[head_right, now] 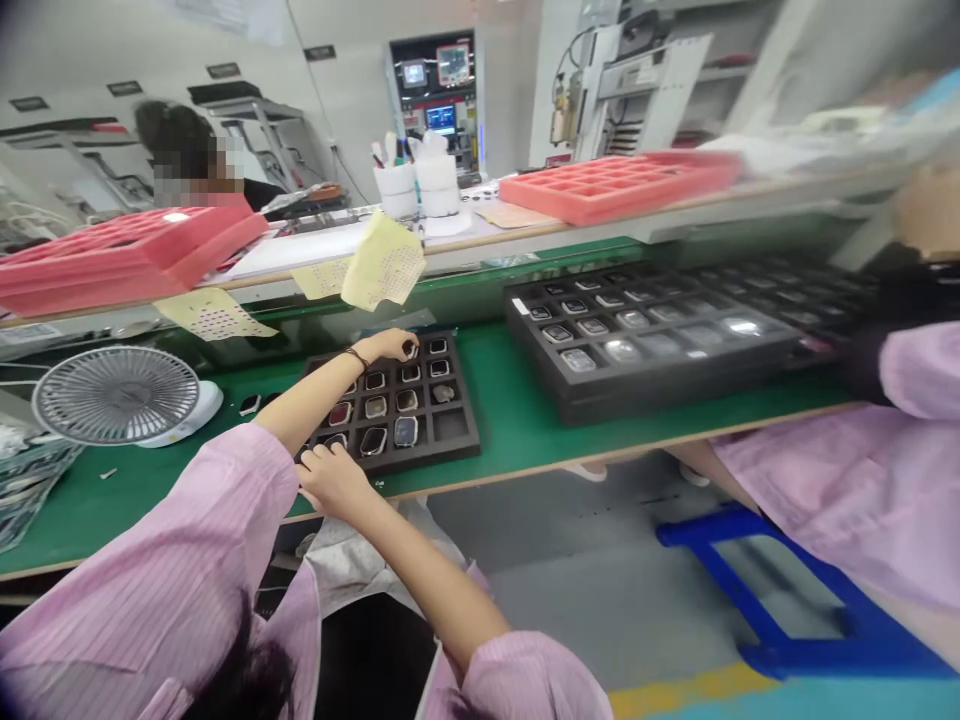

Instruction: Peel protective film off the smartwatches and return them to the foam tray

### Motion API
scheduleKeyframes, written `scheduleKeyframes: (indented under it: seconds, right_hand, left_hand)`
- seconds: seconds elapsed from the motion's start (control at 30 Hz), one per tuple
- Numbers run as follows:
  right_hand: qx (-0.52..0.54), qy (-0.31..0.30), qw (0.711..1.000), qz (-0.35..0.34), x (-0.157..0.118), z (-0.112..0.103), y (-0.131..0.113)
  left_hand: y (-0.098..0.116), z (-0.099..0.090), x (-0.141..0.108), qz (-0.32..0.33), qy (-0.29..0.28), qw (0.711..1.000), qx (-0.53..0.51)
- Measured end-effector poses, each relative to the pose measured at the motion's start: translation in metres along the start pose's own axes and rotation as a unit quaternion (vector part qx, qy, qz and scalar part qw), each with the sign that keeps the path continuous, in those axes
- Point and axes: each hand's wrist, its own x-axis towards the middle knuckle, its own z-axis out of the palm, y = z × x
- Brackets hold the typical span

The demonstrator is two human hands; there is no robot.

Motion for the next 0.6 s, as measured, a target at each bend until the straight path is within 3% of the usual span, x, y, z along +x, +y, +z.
scheduleKeyframes:
  seconds: [0.6]
  right_hand:
    - [-0.037, 0.046, 0.998, 0.018, -0.015, -0.009, 0.005]
  left_hand:
    - [0.012, -0.018, 0.006, -0.029, -0.041, 0.994, 0.097]
